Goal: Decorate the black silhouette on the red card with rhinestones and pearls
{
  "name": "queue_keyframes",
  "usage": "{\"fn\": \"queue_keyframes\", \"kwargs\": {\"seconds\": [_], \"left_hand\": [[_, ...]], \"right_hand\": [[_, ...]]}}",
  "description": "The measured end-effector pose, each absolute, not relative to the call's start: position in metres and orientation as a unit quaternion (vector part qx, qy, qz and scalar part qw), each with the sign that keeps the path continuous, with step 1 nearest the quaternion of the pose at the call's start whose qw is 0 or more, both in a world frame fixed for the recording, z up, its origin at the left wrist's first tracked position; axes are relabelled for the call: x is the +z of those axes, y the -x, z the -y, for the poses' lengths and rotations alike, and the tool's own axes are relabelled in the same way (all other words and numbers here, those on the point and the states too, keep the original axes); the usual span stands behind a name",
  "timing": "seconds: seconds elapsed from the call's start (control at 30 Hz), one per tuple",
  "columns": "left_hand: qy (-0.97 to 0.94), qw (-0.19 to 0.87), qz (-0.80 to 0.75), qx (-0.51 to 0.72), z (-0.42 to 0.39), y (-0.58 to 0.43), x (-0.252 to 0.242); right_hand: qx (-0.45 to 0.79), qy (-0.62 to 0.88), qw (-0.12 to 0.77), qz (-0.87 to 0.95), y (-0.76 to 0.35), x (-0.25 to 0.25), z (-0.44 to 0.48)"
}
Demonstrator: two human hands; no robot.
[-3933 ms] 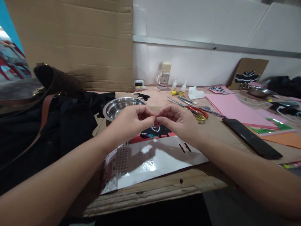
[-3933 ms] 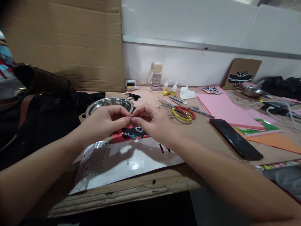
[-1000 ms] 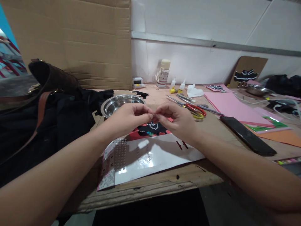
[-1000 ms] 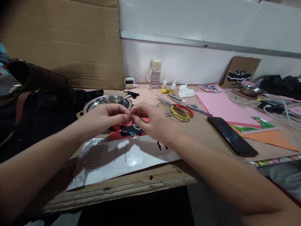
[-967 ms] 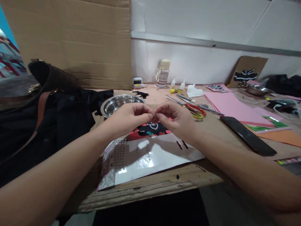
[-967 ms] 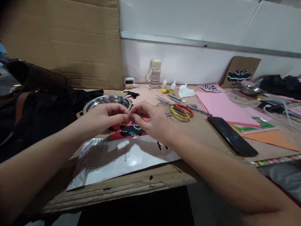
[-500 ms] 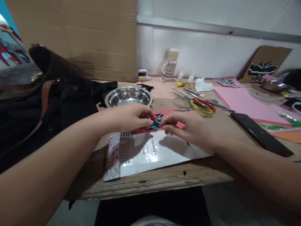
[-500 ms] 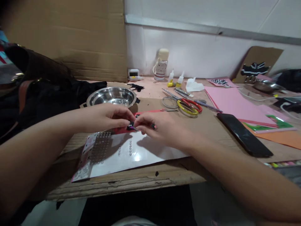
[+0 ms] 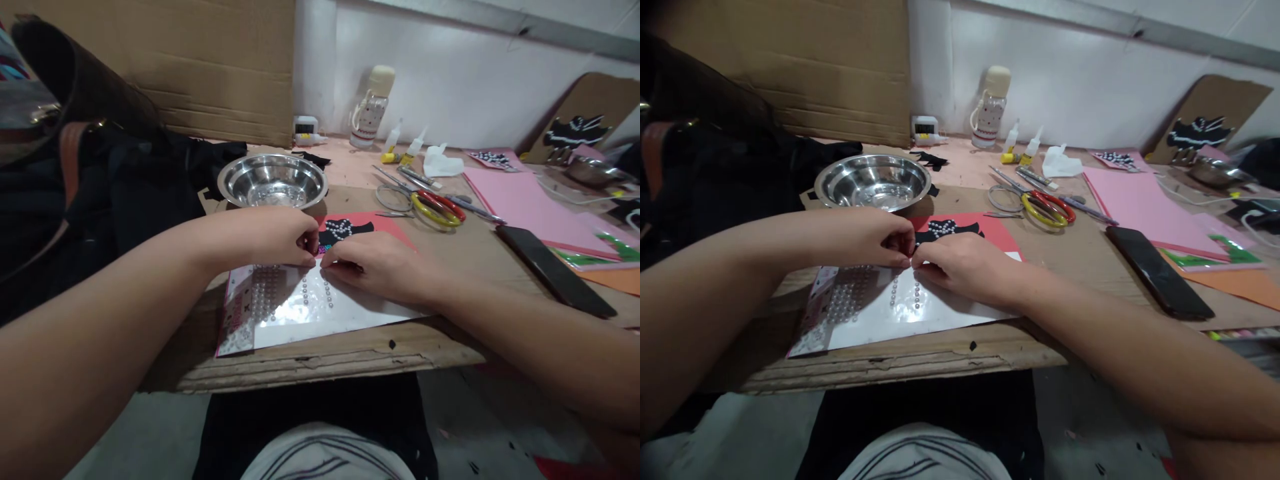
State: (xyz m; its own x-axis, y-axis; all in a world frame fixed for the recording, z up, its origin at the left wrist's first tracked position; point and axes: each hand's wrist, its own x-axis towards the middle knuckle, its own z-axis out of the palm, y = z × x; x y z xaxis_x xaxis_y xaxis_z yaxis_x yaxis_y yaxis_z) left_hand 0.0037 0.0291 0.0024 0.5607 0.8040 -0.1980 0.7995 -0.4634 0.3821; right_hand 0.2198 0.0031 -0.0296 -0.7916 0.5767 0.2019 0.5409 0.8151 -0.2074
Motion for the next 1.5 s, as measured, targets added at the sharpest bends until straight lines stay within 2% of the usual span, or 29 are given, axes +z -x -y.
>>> {"fn": "queue_keyframes", "kwargs": {"seconds": [0.53, 0.8, 0.97, 1.07, 1.5], "left_hand": [[-0.855, 0.206, -0.475, -0.027, -0.025, -0.005, 0.008], [-0.862, 0.206, -0.464, -0.018, -0.022, -0.004, 0.008], [-0.858, 0.205, -0.469, -0.043, -0.026, -0.005, 0.008], [-0.857, 0.202, -0.468, -0.075, -0.026, -0.006, 0.012], [-0.863, 0.185, -0.465, -0.064, -0.030, -0.004, 0.004]], "right_hand": [[-0.004, 0.205, 0.115, 0.972, -0.227, -0.026, -0.001], [0.025, 0.227, 0.093, 0.969, -0.226, -0.021, 0.000], [0.141, 0.250, 0.142, 0.947, -0.226, -0.028, -0.004], [0.180, 0.254, 0.141, 0.940, -0.226, -0.032, -0.006], [0.191, 0.273, 0.103, 0.937, -0.220, -0.026, -0.004]]}}
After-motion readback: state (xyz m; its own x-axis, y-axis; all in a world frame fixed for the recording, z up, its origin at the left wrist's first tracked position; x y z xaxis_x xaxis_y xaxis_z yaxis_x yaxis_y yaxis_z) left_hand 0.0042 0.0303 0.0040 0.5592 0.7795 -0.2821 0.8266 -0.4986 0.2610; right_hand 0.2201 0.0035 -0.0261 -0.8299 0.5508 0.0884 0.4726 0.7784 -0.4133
